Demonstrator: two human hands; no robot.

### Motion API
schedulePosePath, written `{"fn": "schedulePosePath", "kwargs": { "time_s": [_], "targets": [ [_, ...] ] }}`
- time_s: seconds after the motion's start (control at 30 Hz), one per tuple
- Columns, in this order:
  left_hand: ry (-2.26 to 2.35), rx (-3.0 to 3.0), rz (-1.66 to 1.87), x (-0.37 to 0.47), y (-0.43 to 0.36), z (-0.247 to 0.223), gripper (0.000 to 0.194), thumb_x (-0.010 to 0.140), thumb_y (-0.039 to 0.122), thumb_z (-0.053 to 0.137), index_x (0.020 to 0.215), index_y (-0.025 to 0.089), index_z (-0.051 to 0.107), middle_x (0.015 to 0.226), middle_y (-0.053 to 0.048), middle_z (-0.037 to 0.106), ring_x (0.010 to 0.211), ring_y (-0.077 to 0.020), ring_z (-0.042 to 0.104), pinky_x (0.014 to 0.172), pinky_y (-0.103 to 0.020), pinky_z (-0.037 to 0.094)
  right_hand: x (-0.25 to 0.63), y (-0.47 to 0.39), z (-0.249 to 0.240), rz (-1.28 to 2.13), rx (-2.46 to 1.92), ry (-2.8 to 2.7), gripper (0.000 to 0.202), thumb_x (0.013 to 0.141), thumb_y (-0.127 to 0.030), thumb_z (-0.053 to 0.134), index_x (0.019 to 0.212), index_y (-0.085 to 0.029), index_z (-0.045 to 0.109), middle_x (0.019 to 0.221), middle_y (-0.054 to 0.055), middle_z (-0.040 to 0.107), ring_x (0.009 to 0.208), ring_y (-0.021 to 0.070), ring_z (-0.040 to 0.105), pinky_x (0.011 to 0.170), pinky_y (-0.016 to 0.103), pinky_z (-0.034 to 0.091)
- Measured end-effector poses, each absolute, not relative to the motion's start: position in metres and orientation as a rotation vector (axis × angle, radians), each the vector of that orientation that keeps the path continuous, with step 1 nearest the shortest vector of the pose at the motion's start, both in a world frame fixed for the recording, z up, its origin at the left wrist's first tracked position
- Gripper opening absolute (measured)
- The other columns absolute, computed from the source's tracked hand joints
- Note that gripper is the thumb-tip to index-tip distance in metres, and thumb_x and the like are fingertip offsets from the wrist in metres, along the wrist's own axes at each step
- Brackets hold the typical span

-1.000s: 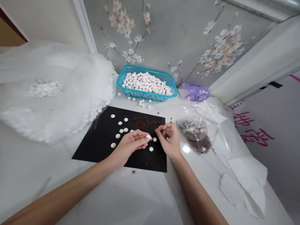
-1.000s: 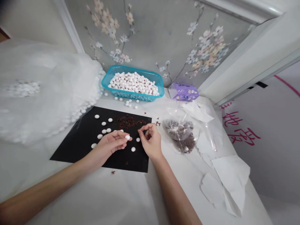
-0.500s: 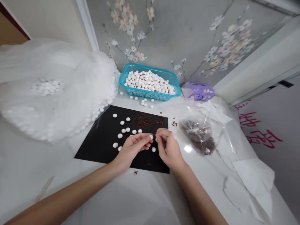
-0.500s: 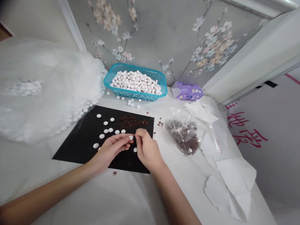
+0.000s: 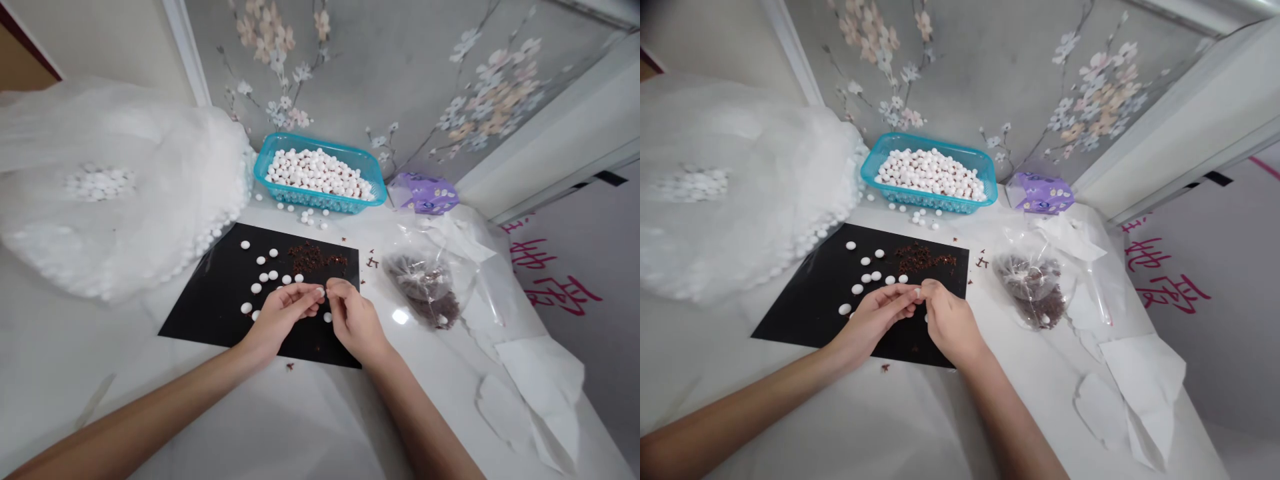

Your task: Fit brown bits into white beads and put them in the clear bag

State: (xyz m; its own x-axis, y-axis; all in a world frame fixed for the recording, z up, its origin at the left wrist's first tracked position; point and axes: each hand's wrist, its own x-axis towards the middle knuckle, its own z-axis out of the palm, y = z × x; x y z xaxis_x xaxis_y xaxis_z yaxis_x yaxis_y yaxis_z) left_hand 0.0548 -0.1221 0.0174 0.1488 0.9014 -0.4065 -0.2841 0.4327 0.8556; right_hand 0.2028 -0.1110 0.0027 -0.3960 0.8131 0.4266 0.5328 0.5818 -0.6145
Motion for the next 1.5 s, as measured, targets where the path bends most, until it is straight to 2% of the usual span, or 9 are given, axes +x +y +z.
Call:
{"fn": "schedulePosePath", "kwargs": {
  "time_s": [0.17, 0.23, 0.33, 0.4, 0.5, 0.67, 0.97, 1.23, 1.5],
  "targets": [
    [1.107, 0.688, 0.967, 0.055, -0.122, 0.018, 0.022, 0.069, 0.036, 0.069, 0.081, 0.017, 0.069, 0.077, -0.002, 0.065, 0.069, -0.0106, 0.054, 0.072, -0.025, 0.044, 0.201, -0.113, -0.001, 0.575, -1.038, -2.038, 0.017, 0.087, -0.009, 0.035, 0.091, -0.024, 0.039, 0.092, 0.003, 0.057, 0.077, 0.0129, 0.059, 0.063, 0.025, 0.046],
    [1.103, 0.678, 0.966, 0.055, -0.122, 0.019, 0.022, 0.070, 0.035, 0.068, 0.082, 0.017, 0.069, 0.078, -0.002, 0.064, 0.070, -0.0102, 0.054, 0.072, -0.025, 0.044, 0.200, -0.114, -0.002, 0.626, -1.062, -1.944, 0.015, 0.086, -0.011, 0.039, 0.091, -0.024, 0.038, 0.090, 0.003, 0.057, 0.068, 0.0116, 0.057, 0.056, 0.023, 0.045],
    [1.078, 0.645, 0.968, 0.055, -0.122, 0.019, 0.021, 0.070, 0.035, 0.068, 0.082, 0.017, 0.069, 0.081, -0.002, 0.064, 0.074, -0.0102, 0.054, 0.074, -0.024, 0.044, 0.198, -0.115, -0.001, 0.691, -1.115, -1.793, 0.018, 0.082, -0.014, 0.047, 0.094, -0.024, 0.039, 0.089, 0.001, 0.056, 0.050, 0.0070, 0.047, 0.046, 0.021, 0.041],
    [1.066, 0.618, 0.967, 0.054, -0.121, 0.020, 0.021, 0.070, 0.035, 0.069, 0.081, 0.017, 0.068, 0.081, -0.002, 0.064, 0.076, -0.0106, 0.055, 0.076, -0.024, 0.044, 0.198, -0.114, 0.000, 0.709, -1.145, -1.740, 0.022, 0.080, -0.014, 0.050, 0.097, -0.023, 0.041, 0.084, 0.000, 0.055, 0.046, 0.0061, 0.044, 0.045, 0.021, 0.039],
    [1.053, 0.593, 0.975, 0.053, -0.121, 0.019, 0.021, 0.070, 0.035, 0.069, 0.082, 0.017, 0.068, 0.081, -0.002, 0.063, 0.076, -0.0104, 0.055, 0.076, -0.024, 0.045, 0.199, -0.113, 0.003, 0.708, -1.166, -1.712, 0.023, 0.078, -0.014, 0.052, 0.099, -0.022, 0.045, 0.080, 0.000, 0.052, 0.046, 0.0059, 0.044, 0.043, 0.022, 0.038],
    [1.042, 0.581, 0.989, 0.053, -0.121, 0.018, 0.020, 0.069, 0.035, 0.068, 0.080, 0.017, 0.068, 0.081, -0.002, 0.063, 0.081, -0.0125, 0.057, 0.077, -0.025, 0.045, 0.200, -0.112, 0.007, 0.732, -1.120, -1.791, 0.022, 0.078, -0.016, 0.053, 0.099, -0.022, 0.053, 0.097, 0.005, 0.051, 0.048, 0.0054, 0.045, 0.046, 0.024, 0.043],
    [1.044, 0.584, 1.012, 0.053, -0.122, 0.017, 0.018, 0.071, 0.033, 0.068, 0.078, 0.017, 0.067, 0.078, 0.000, 0.062, 0.078, -0.0105, 0.056, 0.075, -0.023, 0.044, 0.201, -0.115, 0.005, 0.771, -1.025, -1.852, 0.029, 0.075, -0.011, 0.052, 0.103, -0.022, 0.052, 0.091, 0.003, 0.049, 0.048, 0.0054, 0.042, 0.046, 0.024, 0.041],
    [1.091, 0.684, 1.012, 0.053, -0.125, 0.014, 0.018, 0.072, 0.034, 0.066, 0.080, 0.018, 0.068, 0.078, -0.002, 0.063, 0.078, -0.0122, 0.055, 0.073, -0.024, 0.044, 0.199, -0.118, 0.003, 0.871, -1.017, -1.803, 0.021, 0.072, -0.008, 0.048, 0.088, -0.021, 0.052, 0.082, 0.002, 0.047, 0.050, 0.0073, 0.043, 0.042, 0.022, 0.033],
    [1.095, 0.718, 1.004, 0.054, -0.125, 0.014, 0.020, 0.072, 0.034, 0.066, 0.082, 0.017, 0.069, 0.079, -0.002, 0.063, 0.076, -0.0122, 0.055, 0.072, -0.025, 0.044, 0.201, -0.115, 0.010, 0.869, -0.987, -1.795, 0.021, 0.073, -0.006, 0.046, 0.086, -0.019, 0.056, 0.076, 0.001, 0.047, 0.053, 0.0090, 0.043, 0.044, 0.023, 0.033]
  ]
}}
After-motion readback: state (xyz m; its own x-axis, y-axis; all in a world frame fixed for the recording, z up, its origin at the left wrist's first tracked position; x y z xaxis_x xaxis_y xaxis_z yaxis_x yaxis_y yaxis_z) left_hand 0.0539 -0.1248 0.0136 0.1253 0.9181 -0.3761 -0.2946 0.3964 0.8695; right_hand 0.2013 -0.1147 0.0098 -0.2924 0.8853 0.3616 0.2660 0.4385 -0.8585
